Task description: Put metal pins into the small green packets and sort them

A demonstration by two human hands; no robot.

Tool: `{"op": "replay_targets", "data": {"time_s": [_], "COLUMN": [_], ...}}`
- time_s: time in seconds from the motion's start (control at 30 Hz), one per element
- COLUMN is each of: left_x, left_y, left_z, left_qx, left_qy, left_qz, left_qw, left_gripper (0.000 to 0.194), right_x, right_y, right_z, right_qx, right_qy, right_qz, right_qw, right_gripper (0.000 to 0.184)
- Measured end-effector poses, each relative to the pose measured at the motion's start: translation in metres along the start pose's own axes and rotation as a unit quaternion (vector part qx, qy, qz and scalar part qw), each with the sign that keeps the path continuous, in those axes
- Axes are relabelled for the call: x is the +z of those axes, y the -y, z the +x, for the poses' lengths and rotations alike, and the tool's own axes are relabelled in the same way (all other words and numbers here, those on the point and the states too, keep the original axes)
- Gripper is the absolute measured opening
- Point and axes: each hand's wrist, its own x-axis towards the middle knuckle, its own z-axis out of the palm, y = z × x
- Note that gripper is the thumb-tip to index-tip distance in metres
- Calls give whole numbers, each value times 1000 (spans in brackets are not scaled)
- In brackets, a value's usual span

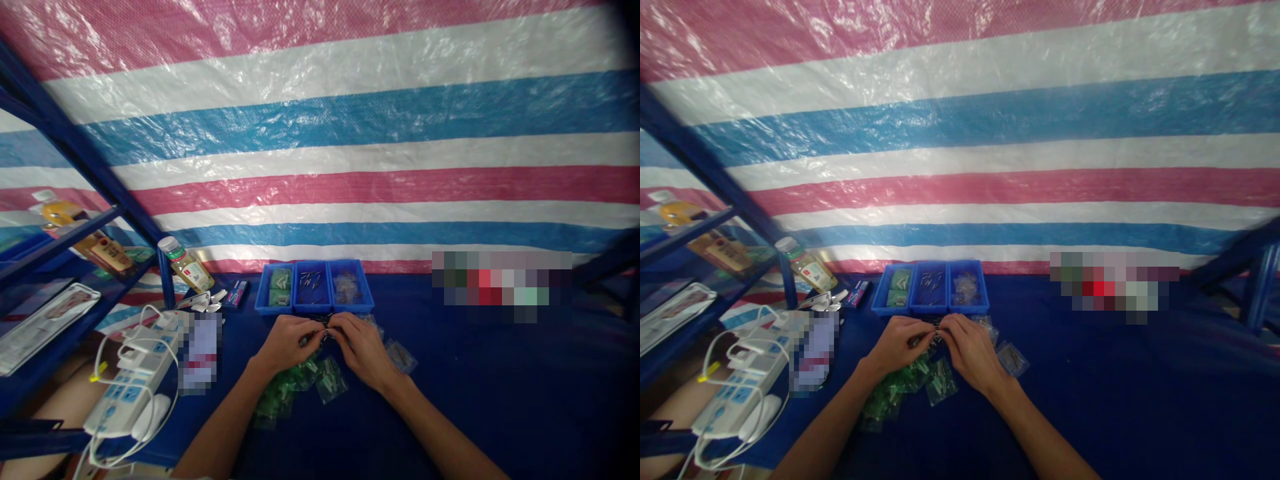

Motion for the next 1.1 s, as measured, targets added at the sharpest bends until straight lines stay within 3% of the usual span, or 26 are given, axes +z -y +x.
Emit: {"op": "replay_targets", "data": {"time_s": [0.17, 0.5, 0.63, 0.8, 0.97, 1.1], "left_x": [1, 0, 0, 0, 0, 0], "left_y": [1, 0, 1, 2, 1, 1], "left_z": [-1, -1, -1, 0, -1, -1], "left_qx": [-4, -8, -6, 5, 3, 3], "left_qy": [3, 3, -2, -8, -4, -8], "left_qz": [0, -2, -4, 1, 1, -1], "left_qw": [1000, 1000, 1000, 1000, 1000, 1000], "left_gripper": [21, 22, 21, 19, 18, 16], "right_x": [1, -1, 0, 1, -4, -3], "right_y": [-1, 0, -2, -4, -2, -3], "right_z": [0, 0, 0, 0, -1, -1], "right_qx": [-15, 19, -8, 7, 12, -3], "right_qy": [6, 33, 31, 29, 56, 63], "right_qz": [-3, -15, -22, -29, -13, -32], "right_qw": [1000, 999, 999, 999, 998, 998], "right_gripper": [17, 11, 17, 23, 16, 21]}}
